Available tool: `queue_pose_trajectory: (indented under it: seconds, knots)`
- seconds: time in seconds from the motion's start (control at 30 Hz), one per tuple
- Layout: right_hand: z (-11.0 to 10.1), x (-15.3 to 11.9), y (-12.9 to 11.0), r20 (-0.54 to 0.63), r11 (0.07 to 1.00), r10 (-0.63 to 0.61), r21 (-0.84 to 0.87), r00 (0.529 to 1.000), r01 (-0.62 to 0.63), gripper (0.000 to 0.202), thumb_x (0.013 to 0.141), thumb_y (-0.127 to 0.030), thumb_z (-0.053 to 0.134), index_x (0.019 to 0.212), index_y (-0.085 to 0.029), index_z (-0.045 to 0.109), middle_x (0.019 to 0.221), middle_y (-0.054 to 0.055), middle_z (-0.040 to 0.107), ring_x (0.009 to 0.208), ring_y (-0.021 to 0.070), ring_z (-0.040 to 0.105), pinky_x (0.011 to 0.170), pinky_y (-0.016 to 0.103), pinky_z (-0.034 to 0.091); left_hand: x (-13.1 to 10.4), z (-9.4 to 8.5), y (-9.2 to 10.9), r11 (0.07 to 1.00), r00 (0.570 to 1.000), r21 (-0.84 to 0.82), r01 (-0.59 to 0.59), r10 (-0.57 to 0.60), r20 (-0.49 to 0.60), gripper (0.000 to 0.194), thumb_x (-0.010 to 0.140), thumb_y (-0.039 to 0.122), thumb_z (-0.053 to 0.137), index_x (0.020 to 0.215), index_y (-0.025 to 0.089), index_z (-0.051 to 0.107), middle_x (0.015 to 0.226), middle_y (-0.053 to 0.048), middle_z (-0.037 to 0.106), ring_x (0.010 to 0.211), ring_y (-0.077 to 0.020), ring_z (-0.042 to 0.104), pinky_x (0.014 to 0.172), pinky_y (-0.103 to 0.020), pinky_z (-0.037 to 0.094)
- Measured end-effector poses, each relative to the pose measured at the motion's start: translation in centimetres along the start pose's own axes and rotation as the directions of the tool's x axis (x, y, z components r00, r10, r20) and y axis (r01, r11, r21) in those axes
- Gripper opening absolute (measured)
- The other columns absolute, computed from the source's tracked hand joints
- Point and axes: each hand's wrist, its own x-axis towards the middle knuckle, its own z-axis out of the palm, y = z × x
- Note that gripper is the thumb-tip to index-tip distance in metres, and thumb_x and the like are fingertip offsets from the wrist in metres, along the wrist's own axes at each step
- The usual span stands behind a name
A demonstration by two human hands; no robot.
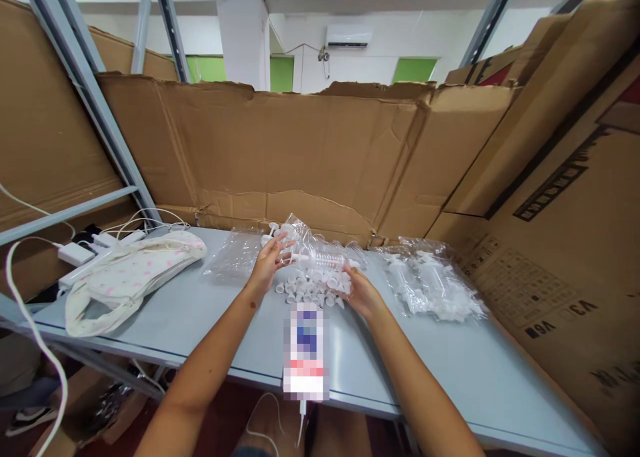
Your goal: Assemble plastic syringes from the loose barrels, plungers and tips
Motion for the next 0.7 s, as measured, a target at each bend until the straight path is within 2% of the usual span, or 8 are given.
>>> queue_pose_trajectory:
  seconds: [0.1, 0.2, 0.37, 0.53, 0.7]
  knots:
    - [0.2, -0.2, -0.1, -0.019, 0.999, -0.008, -0.032, 1.0, 0.008, 0.027, 0.06, -0.035, 0.077, 0.077, -0.023, 0.059, 0.072, -0.002, 0.07, 0.073, 0.0203, 0.067, 0.068, 0.034, 0.054, 0.1, -0.1, -0.1, 0.999, 0.999, 0.031, -0.041, 0.042, -0.029, 0.048, 0.081, 0.041, 0.057, 0.124, 0.023, 0.049, 0.118, -0.011, 0.061, 0.079, -0.015, 0.066, 0.072, -0.03, 0.054]
    - [0.2, -0.2, -0.1, -0.06, 0.999, -0.023, -0.051, 0.998, 0.02, 0.028, 0.059, -0.034, 0.078, 0.076, -0.024, 0.058, 0.07, -0.003, 0.069, 0.067, 0.0178, 0.066, 0.059, 0.029, 0.052, 0.2, -0.1, -0.3, 0.993, 0.994, 0.073, -0.098, 0.102, -0.05, 0.05, 0.077, 0.04, 0.061, 0.122, 0.021, 0.05, 0.113, -0.011, 0.062, 0.081, -0.0172, 0.066, 0.069, -0.029, 0.054]
    - [-0.1, -0.1, -0.1, -0.117, 0.998, -0.058, -0.043, 0.991, 0.053, 0.03, 0.059, -0.035, 0.078, 0.069, -0.024, 0.052, 0.064, -0.006, 0.064, 0.056, 0.0135, 0.061, 0.048, 0.023, 0.047, 0.7, -0.5, -0.7, 0.964, 0.973, 0.185, -0.19, 0.209, -0.093, 0.049, 0.07, 0.031, 0.067, 0.115, 0.018, 0.053, 0.094, -0.006, 0.064, 0.071, -0.0136, 0.065, 0.063, -0.027, 0.054]
    - [-0.1, -0.3, -0.3, -0.045, 0.995, -0.066, -0.075, 0.997, 0.062, 0.038, 0.062, -0.036, 0.076, 0.094, -0.028, 0.058, 0.079, -0.003, 0.069, 0.066, 0.0169, 0.065, 0.05, 0.025, 0.048, 0.8, -0.9, -0.8, 0.941, 0.96, 0.235, -0.243, 0.269, -0.081, 0.048, 0.071, 0.029, 0.066, 0.115, 0.019, 0.051, 0.08, 0.0, 0.06, 0.065, -0.0108, 0.062, 0.062, -0.025, 0.054]
    - [0.3, -0.8, -0.2, 0.061, 0.991, -0.098, -0.081, 0.993, 0.103, 0.049, 0.067, -0.036, 0.073, 0.113, -0.033, 0.055, 0.089, -0.003, 0.069, 0.071, 0.0171, 0.065, 0.05, 0.025, 0.049, 0.8, -1.1, -0.7, 0.93, 0.95, 0.25, -0.271, 0.3, -0.083, 0.045, 0.073, 0.03, 0.065, 0.114, 0.018, 0.05, 0.074, 0.001, 0.06, 0.064, -0.011, 0.062, 0.063, -0.025, 0.053]
